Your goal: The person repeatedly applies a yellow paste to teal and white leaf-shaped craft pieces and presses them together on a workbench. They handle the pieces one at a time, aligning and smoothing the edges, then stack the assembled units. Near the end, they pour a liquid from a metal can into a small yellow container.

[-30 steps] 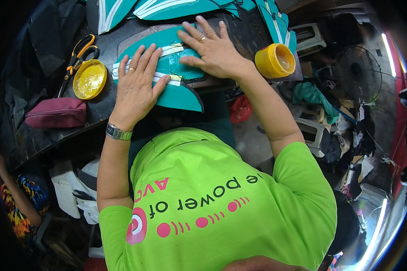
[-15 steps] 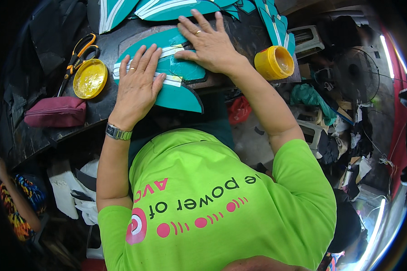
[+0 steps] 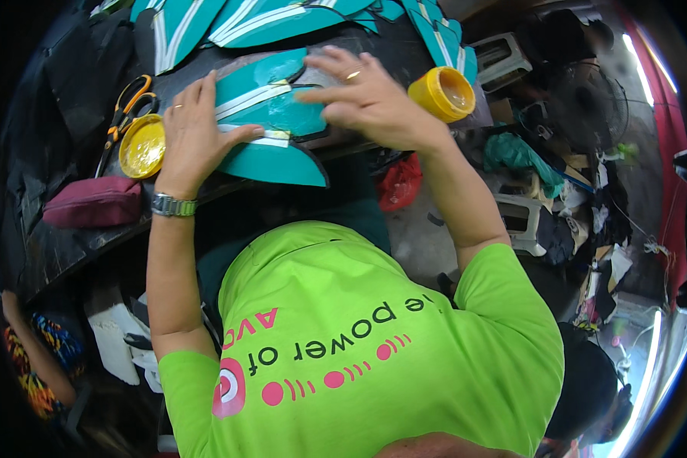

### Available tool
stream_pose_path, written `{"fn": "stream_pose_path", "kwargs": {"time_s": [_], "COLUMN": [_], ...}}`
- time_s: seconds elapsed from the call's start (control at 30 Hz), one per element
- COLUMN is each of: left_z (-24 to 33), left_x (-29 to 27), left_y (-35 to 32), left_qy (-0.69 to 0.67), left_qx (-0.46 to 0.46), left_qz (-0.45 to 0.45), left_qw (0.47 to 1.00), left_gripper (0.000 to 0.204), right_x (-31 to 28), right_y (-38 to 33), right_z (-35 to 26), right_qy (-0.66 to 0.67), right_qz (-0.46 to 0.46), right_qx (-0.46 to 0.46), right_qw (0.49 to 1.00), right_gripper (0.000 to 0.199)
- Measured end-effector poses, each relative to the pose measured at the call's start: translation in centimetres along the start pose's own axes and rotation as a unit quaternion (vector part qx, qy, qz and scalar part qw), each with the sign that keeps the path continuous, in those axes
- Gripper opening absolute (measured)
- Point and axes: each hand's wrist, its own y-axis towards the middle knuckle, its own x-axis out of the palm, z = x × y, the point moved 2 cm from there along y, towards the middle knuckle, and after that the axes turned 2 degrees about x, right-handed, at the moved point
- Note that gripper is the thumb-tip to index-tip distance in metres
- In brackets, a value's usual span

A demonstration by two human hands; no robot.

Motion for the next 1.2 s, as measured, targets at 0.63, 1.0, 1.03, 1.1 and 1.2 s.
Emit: {"fn": "stream_pose_path", "kwargs": {"time_s": [0.63, 1.0, 1.03, 1.1, 1.2], "left_z": [-2.2, -3.1, -3.1, -3.0, -3.0], "left_x": [1.5, 3.6, 3.5, 3.5, 3.5], "left_y": [4.0, 3.4, 3.4, 3.3, 3.2], "left_qy": [-0.077, -0.038, -0.04, -0.039, -0.039], "left_qx": [-0.037, -0.007, -0.004, -0.004, 0.0], "left_qz": [0.115, 0.132, 0.135, 0.13, 0.133], "left_qw": [0.99, 0.99, 0.99, 0.991, 0.99], "left_gripper": [0.048, 0.036, 0.036, 0.037, 0.037], "right_x": [-8.7, -2.7, -0.2, 4.5, 8.1], "right_y": [-10.7, -2.5, -1.4, 0.6, 2.8], "right_z": [6.9, -2.4, -1.9, -0.8, 0.7], "right_qy": [-0.314, 0.023, 0.007, -0.061, -0.129], "right_qz": [0.074, 0.114, 0.093, 0.018, -0.008], "right_qx": [0.443, 0.037, 0.012, 0.055, 0.069], "right_qw": [0.837, 0.992, 0.996, 0.996, 0.989], "right_gripper": [0.066, 0.034, 0.041, 0.057, 0.066]}}
